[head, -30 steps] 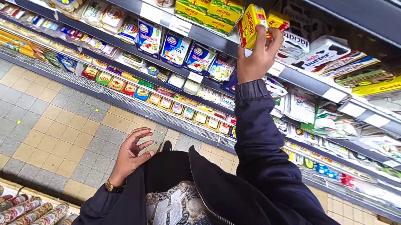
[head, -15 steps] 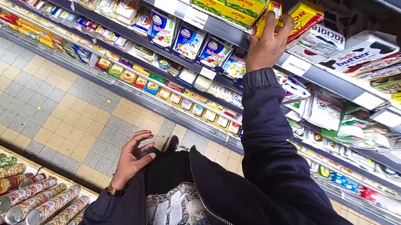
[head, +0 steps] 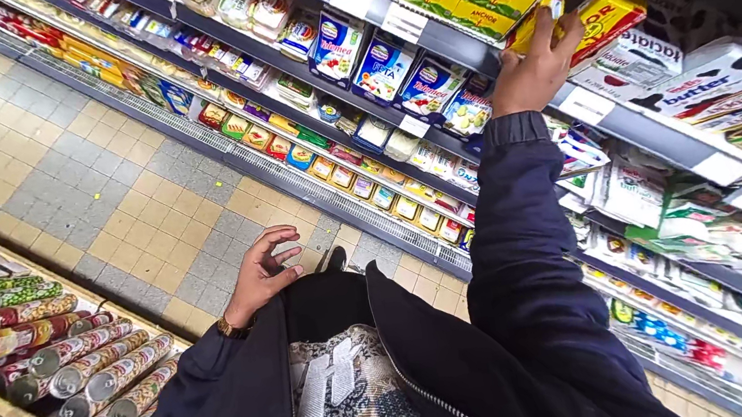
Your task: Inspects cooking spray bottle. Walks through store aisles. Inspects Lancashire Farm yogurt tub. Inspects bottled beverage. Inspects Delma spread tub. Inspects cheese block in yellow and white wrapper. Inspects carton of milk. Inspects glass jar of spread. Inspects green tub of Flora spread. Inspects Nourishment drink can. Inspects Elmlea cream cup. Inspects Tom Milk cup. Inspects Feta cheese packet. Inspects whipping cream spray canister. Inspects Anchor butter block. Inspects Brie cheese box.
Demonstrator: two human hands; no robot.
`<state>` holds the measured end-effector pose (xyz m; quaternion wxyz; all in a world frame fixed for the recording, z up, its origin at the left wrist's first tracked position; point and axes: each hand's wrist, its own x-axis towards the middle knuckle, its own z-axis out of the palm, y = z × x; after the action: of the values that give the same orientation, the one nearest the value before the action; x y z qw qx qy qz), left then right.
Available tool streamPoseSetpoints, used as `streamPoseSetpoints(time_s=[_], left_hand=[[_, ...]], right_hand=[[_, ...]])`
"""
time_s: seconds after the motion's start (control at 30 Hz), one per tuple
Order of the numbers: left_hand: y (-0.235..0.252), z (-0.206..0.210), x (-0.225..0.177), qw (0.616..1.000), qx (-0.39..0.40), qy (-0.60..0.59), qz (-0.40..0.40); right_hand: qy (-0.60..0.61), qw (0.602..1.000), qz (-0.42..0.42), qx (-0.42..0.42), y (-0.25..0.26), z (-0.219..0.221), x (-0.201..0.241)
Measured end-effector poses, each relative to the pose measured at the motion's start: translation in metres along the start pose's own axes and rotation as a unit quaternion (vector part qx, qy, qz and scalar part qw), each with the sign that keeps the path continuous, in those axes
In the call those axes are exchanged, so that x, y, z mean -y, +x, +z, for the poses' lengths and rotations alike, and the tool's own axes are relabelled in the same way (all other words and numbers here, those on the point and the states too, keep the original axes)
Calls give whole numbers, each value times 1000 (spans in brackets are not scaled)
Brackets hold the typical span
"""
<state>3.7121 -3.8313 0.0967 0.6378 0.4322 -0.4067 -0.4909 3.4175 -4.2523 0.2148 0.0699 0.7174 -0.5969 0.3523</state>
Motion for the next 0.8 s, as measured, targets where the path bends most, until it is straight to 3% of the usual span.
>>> streamPoseSetpoints(time_s=[0.23, 0.4, 0.63, 0.8], left_hand=[[-6, -35, -30, 998, -22, 54, 6], [-12, -48, -47, 997, 10, 70, 42], [-22, -62, -54, 993, 78, 73, 52], [-31, -66, -52, 991, 113, 71, 34]], right_hand=[[183, 977, -110, 5, -108, -38, 43], [435, 895, 14, 95, -226, -64, 85], [548, 819, 66, 155, -357, -91, 142], [572, 799, 83, 164, -408, -98, 175]])
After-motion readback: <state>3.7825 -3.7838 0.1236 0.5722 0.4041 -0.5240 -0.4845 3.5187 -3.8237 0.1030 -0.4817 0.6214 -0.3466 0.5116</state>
